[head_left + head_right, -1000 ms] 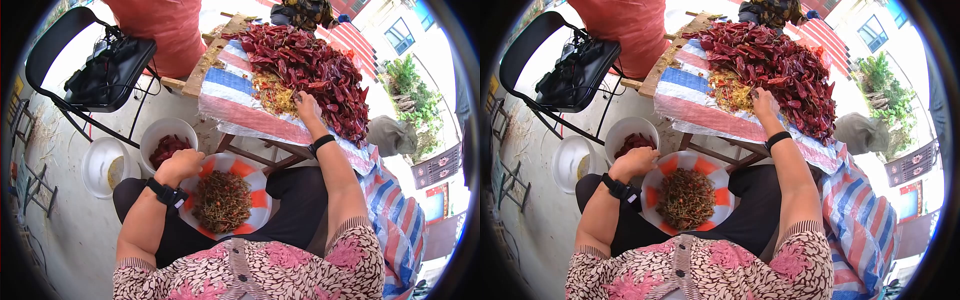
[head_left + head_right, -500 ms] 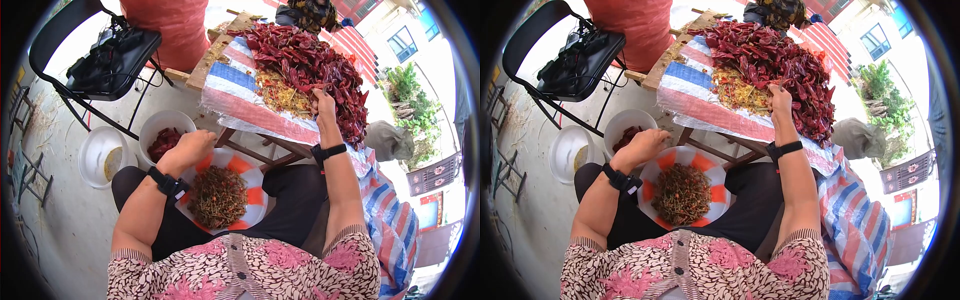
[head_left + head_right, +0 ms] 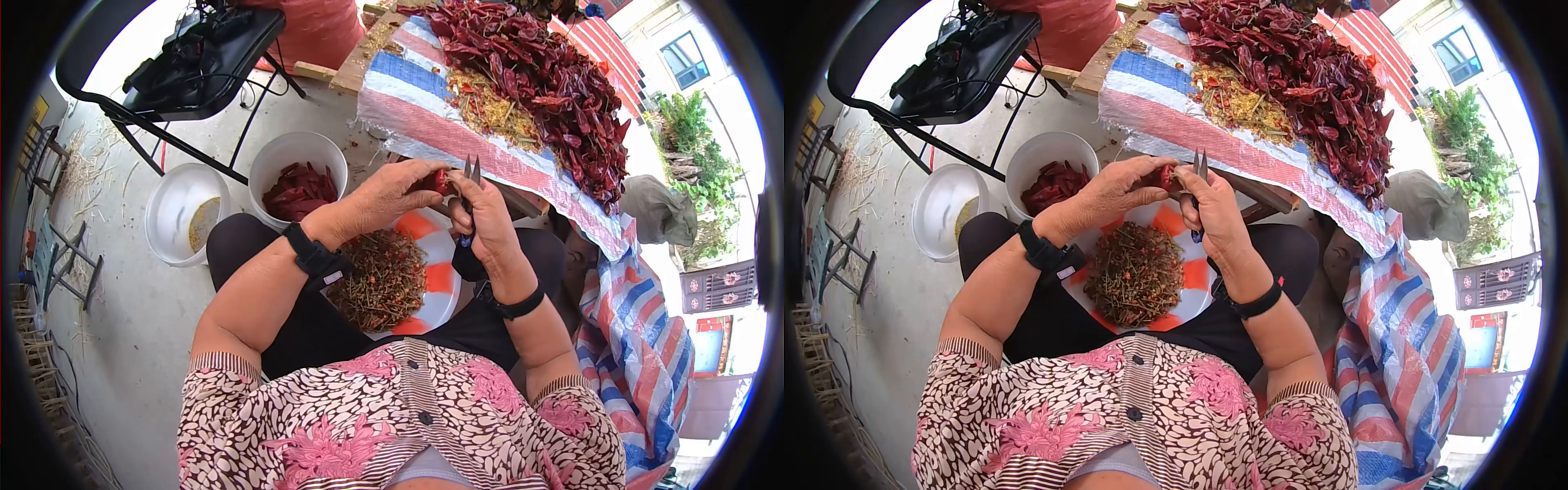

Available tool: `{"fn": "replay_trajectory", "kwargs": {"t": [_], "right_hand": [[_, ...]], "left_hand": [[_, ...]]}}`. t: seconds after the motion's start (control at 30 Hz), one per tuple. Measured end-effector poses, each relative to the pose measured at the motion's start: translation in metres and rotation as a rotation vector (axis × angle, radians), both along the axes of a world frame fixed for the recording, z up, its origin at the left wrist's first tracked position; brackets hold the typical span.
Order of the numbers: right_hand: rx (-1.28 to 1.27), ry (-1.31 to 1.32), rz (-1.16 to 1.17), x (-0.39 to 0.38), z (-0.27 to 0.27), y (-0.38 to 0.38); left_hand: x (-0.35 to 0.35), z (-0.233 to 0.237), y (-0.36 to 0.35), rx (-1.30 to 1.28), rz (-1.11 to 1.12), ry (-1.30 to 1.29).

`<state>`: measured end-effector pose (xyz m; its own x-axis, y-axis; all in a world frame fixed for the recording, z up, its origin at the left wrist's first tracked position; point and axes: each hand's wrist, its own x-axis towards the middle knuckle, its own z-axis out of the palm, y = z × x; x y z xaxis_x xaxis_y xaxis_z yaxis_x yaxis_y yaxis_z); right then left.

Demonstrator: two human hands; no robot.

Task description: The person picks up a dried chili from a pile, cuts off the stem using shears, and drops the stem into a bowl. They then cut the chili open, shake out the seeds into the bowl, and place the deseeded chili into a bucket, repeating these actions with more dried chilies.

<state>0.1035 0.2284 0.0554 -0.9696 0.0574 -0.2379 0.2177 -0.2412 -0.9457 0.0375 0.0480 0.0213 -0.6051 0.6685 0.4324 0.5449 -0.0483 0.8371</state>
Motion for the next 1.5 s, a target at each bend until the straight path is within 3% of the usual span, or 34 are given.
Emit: {"fn": "replay_trajectory", "kwargs": {"t": [0.1,0.17,0.2,0.47,0.57,0.73,0.87,1.03,1.13,1.33,1.47,1.5], "right_hand": [[0.075,0.125,-0.085,0.006,0.000,-0.007],[0.119,0.221,-0.113,0.012,0.002,-0.013],[0.131,0.206,0.016,0.014,0.004,-0.009],[0.660,0.492,-0.053,0.003,-0.007,-0.023],[0.848,0.747,-0.069,-0.002,0.002,-0.032],[1.052,0.896,-0.048,-0.010,0.011,-0.036],[1.264,0.993,0.020,-0.017,0.000,-0.030],[0.482,0.470,-0.058,-0.014,-0.008,-0.034],[-0.011,0.222,-0.086,-0.008,-0.005,-0.040],[-0.629,-0.122,0.046,-0.009,-0.006,-0.028],[-0.515,-0.064,-0.013,-0.002,-0.005,-0.029],[-0.588,-0.063,-0.007,0.000,-0.005,-0.029]], "left_hand": [[0.005,0.003,-0.001,-0.027,0.018,-0.096],[0.006,-0.002,-0.001,-0.001,0.063,0.012],[0.006,-0.003,-0.001,0.013,0.087,0.065],[0.006,-0.006,-0.008,0.037,0.007,-0.172],[0.006,-0.008,-0.007,0.102,0.004,-0.219],[0.015,-0.012,-0.001,0.205,0.026,-0.381],[0.017,-0.013,-0.004,0.103,0.070,-0.427],[0.020,-0.003,-0.008,0.182,-0.024,-0.548],[0.021,0.004,-0.016,0.149,-0.035,-0.453],[0.025,0.001,-0.014,0.216,-0.001,-0.177],[0.024,0.009,-0.022,0.090,-0.051,-0.263],[0.023,0.010,-0.023,0.044,-0.059,-0.279]]}}
